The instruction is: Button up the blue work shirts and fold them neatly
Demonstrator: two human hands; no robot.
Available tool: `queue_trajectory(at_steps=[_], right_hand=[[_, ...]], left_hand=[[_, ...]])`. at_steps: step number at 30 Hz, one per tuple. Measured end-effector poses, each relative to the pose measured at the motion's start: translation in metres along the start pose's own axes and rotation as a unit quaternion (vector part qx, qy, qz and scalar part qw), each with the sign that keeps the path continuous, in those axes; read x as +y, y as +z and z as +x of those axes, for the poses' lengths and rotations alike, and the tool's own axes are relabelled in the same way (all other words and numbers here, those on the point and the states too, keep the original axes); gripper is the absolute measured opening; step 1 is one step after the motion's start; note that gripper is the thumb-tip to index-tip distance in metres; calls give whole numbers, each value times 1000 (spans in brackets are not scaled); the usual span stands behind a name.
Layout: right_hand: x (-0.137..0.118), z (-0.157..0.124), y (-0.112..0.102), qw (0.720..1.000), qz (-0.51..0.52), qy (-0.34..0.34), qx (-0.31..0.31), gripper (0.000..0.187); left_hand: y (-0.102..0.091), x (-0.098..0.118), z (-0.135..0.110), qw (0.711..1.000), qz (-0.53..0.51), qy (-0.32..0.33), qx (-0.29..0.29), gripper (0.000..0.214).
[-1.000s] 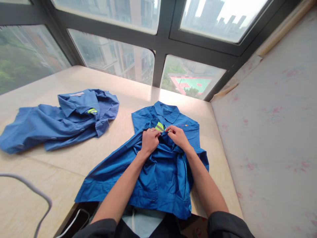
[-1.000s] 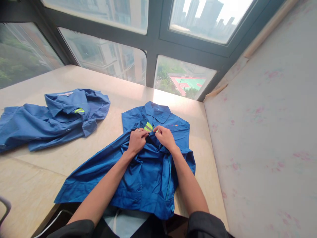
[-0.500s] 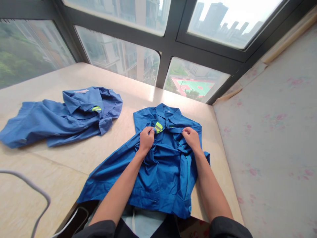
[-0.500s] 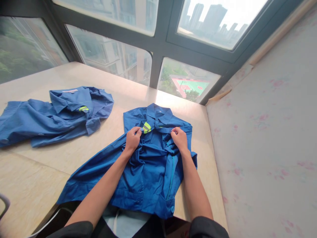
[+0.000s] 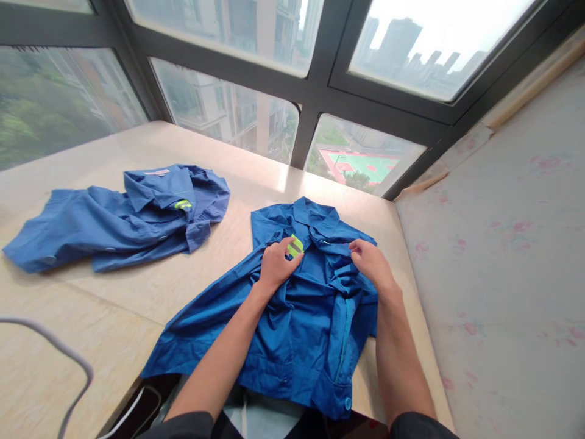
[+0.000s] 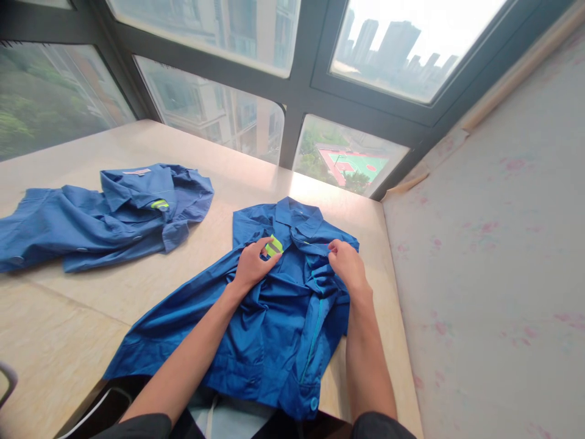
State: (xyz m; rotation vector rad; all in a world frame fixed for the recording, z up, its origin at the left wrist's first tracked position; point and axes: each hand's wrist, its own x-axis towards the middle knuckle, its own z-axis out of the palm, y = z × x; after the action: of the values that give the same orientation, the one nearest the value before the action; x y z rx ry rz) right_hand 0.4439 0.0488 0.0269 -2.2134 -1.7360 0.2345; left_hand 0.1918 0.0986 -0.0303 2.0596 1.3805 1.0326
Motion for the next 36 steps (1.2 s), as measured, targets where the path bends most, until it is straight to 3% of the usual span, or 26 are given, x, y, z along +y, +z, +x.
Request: queue_trajectory(at_steps=[3, 5, 7, 13, 16, 19, 21, 24, 28, 36], right_hand=[[-29, 1, 8, 981, 79, -161, 74, 39], [-47, 2, 18, 964, 101, -240, 59, 42], [-58, 4, 32, 957, 85, -275, 33, 44], [-51, 11, 62, 970, 5, -243, 0, 41], [-46, 12, 64, 975, 21, -222, 15, 32], [-51, 10, 59, 973, 95, -206, 41, 26], [-57, 7, 52, 961, 170, -210, 53, 25], [-67, 1, 40, 936, 278, -210, 47, 20], [-72, -3, 29, 903, 388, -185, -2, 16], [-73, -4, 35, 863, 486, -121, -67, 18]], left_hand=[[1, 0, 0, 1000, 13, 14, -11, 42], [1, -1, 0, 1000, -4, 27, -11, 40], [1, -1, 0, 999, -33, 41, -8, 36], [1, -2, -1, 994, -91, 67, -7, 33], [0, -1, -2, 993, -70, 94, 9, 30], [-3, -2, -2, 992, -43, 101, 60, 38], [-5, -3, -2, 990, -31, 113, 71, 45], [-6, -3, -2, 986, -45, 159, 30, 46], [-9, 1, -5, 981, -88, 166, 44, 31], [-7, 6, -8, 984, -42, 157, 66, 27]])
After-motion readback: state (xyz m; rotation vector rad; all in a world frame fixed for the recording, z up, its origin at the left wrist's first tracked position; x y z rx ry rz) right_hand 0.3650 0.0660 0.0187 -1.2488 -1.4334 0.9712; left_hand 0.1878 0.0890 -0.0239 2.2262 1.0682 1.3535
